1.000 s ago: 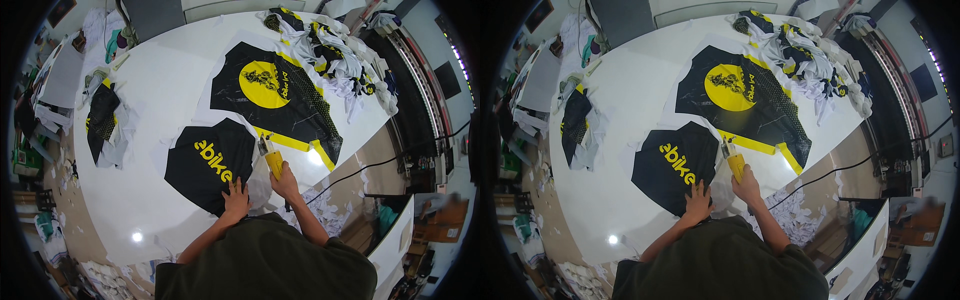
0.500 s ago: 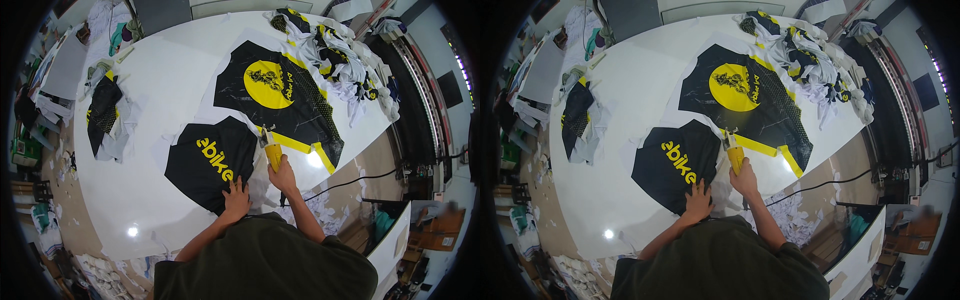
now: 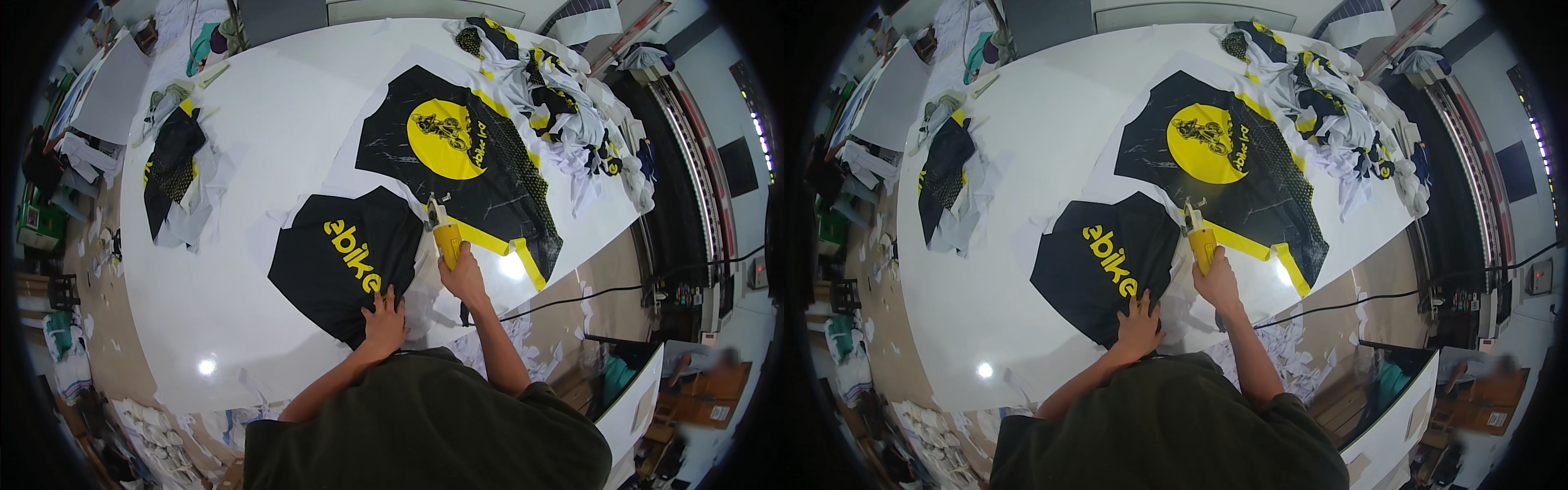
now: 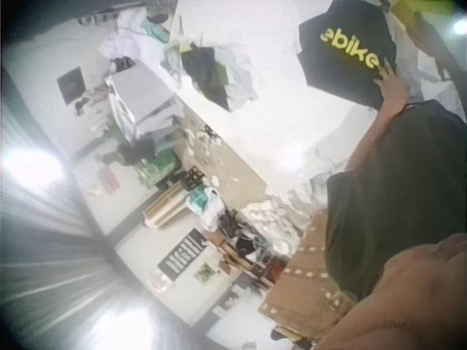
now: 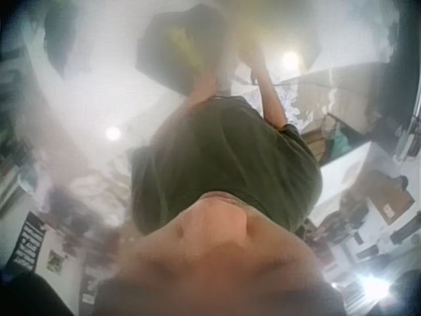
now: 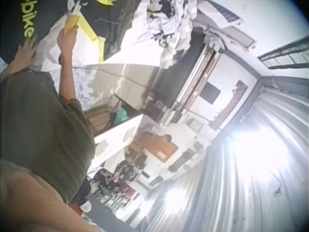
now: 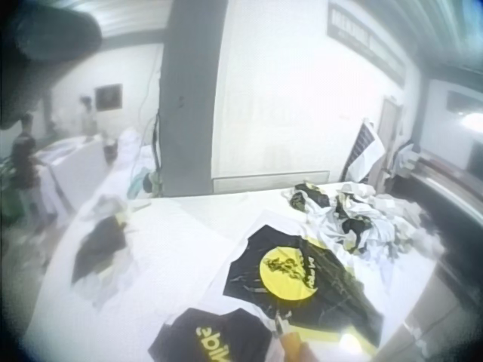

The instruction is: The person uses a yellow electric fabric cutter to trim the edges of black and white fabric pieces laid out on a large white table. They handle the fabric with their left hand to keep it steady while guiding the cutter with their right hand, working on pieces with printed logos and patterns.

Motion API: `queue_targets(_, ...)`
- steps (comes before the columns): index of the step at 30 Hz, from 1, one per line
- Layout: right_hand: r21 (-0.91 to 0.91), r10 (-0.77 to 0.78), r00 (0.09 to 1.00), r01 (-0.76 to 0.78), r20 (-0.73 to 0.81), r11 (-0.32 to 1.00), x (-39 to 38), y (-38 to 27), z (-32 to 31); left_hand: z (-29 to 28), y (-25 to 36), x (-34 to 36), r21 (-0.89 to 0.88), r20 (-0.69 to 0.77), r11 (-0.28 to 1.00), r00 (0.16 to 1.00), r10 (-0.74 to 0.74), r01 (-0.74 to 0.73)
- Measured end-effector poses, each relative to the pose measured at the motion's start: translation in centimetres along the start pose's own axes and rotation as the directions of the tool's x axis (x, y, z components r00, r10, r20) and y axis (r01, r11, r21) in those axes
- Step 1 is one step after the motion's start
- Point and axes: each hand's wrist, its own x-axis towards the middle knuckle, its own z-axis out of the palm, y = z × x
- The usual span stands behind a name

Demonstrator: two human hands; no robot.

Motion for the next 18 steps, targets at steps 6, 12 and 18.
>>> queue_targets(6,-0.018,-0.052,0.997,0.053,0.05,0.998,2.1,0.5,-0.5,-0.8,0.1,-0.3,-0.01,0.018,1.0,1.0,-0.005,0.006)
queue_targets(12,-0.039,-0.191,0.981,0.191,0.021,0.981,4.1,2.1,-0.4,-0.9,0.4,-0.3,-0.024,0.017,1.0,1.0,-0.016,0.016)
queue_targets(18,-0.023,-0.175,0.976,0.179,0.131,0.984,5.8,1.1,-1.8,-1.1,0.8,-0.7,-0.103,-0.045,0.993,0.997,-0.061,0.056)
